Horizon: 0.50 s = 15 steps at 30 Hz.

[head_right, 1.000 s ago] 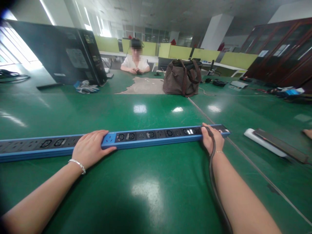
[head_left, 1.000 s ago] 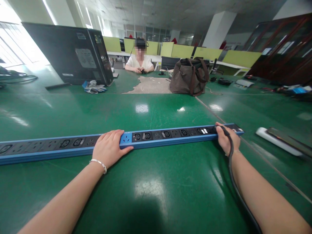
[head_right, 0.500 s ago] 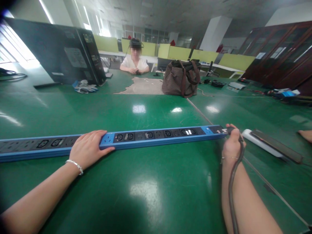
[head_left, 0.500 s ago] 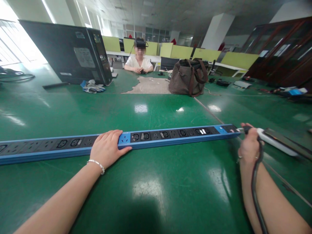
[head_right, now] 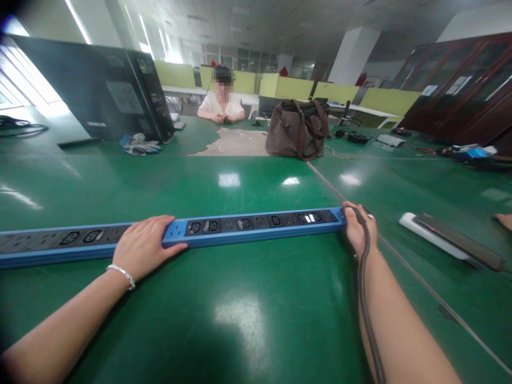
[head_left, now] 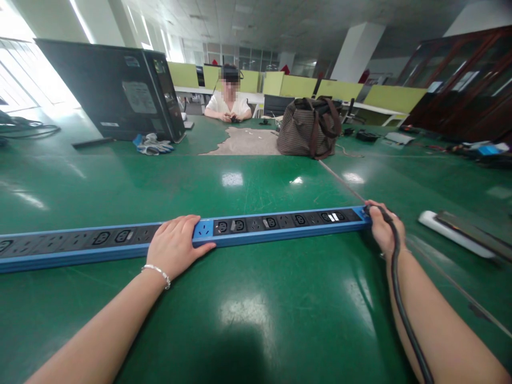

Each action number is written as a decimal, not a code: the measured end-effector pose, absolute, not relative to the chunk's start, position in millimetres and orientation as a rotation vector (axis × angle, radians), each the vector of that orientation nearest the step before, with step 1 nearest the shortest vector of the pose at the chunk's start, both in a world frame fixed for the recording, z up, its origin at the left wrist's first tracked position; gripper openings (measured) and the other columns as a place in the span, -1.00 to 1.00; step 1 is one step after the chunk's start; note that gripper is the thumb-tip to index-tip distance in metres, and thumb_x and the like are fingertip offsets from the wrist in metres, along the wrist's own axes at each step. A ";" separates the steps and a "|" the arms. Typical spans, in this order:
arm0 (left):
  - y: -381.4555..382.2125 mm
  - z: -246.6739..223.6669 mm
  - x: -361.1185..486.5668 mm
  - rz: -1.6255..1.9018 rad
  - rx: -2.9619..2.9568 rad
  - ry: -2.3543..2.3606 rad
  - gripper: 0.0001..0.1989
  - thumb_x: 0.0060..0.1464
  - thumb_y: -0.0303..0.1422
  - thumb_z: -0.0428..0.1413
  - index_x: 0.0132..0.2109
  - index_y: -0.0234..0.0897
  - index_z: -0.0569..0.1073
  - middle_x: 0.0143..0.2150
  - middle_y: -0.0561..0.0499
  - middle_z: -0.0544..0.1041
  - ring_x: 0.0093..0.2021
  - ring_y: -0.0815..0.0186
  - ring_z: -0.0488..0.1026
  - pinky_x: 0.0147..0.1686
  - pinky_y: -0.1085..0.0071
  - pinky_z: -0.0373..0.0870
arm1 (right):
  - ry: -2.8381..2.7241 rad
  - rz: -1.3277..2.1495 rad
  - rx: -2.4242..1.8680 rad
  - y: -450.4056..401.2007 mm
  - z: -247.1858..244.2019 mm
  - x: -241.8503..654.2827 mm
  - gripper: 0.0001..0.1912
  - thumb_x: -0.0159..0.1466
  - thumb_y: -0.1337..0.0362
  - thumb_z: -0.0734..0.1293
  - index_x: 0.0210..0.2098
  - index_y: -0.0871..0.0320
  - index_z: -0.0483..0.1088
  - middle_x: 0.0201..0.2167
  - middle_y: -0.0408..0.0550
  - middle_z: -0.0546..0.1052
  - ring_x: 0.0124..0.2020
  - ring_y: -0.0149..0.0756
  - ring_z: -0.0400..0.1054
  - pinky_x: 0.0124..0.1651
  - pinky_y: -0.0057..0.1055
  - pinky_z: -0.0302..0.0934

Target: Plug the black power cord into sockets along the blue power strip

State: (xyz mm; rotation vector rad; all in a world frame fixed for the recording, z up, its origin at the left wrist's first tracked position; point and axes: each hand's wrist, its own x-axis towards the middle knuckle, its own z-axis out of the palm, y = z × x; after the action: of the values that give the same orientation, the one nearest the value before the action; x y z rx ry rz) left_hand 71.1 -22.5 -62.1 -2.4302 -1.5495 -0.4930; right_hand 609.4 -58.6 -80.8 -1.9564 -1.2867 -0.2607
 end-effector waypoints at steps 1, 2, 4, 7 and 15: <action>-22.6 -62.4 70.9 -0.492 -2.427 -1.550 -0.31 -0.02 0.08 0.06 0.08 -0.40 0.33 0.04 -0.28 0.47 0.06 0.01 0.39 0.08 0.12 0.21 | -1.295 -0.238 -1.983 -58.2 -78.5 609.5 -0.54 0.27 0.01 0.04 -0.10 0.06 0.42 -0.03 -0.02 0.51 0.17 -0.17 0.21 0.22 -0.13 0.02; -22.6 -62.7 70.7 -0.489 -2.423 -1.550 -0.31 -0.02 0.08 0.05 0.08 -0.39 0.32 0.04 -0.27 0.47 0.06 0.01 0.39 0.07 0.12 0.21 | -1.309 -0.212 -2.012 -58.0 -76.0 609.4 -0.56 0.26 0.01 0.05 -0.13 0.04 0.43 -0.03 -0.04 0.51 0.20 -0.15 0.18 0.23 -0.07 -0.01; -22.5 -63.3 70.5 -0.478 -2.420 -1.546 -0.32 -0.01 0.09 0.04 0.08 -0.36 0.32 0.04 -0.26 0.47 0.07 0.02 0.39 0.07 0.12 0.22 | -1.348 -0.179 -2.058 -57.8 -71.3 608.9 -0.60 0.25 0.02 0.06 -0.17 0.00 0.43 -0.03 -0.08 0.51 0.22 -0.12 0.15 0.23 0.02 -0.04; -22.1 -63.7 70.7 -0.472 -2.421 -1.546 -0.31 -0.01 0.10 0.03 0.09 -0.36 0.31 0.05 -0.27 0.47 0.07 0.01 0.38 0.06 0.09 0.22 | -1.350 -0.185 -2.076 -58.1 -67.2 606.3 -0.63 0.25 0.06 0.07 -0.17 -0.01 0.44 -0.02 -0.07 0.51 0.22 -0.11 0.16 0.21 0.06 -0.05; -22.3 -62.0 71.7 -0.468 -2.428 -1.569 -0.29 -0.02 0.11 0.02 0.10 -0.36 0.32 0.06 -0.28 0.46 0.07 -0.03 0.38 0.06 0.06 0.23 | -1.295 -0.308 -2.106 -62.8 -71.2 594.1 -0.58 0.25 0.08 0.12 -0.05 0.06 0.44 0.08 0.00 0.44 0.27 -0.08 0.05 0.26 -0.03 -0.11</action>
State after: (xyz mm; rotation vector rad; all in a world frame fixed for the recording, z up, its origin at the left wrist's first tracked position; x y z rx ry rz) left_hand 71.7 -22.3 -62.0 -2.4285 -1.5694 -0.4680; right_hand 594.1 -62.8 -71.2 -2.1056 -1.2951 -0.3076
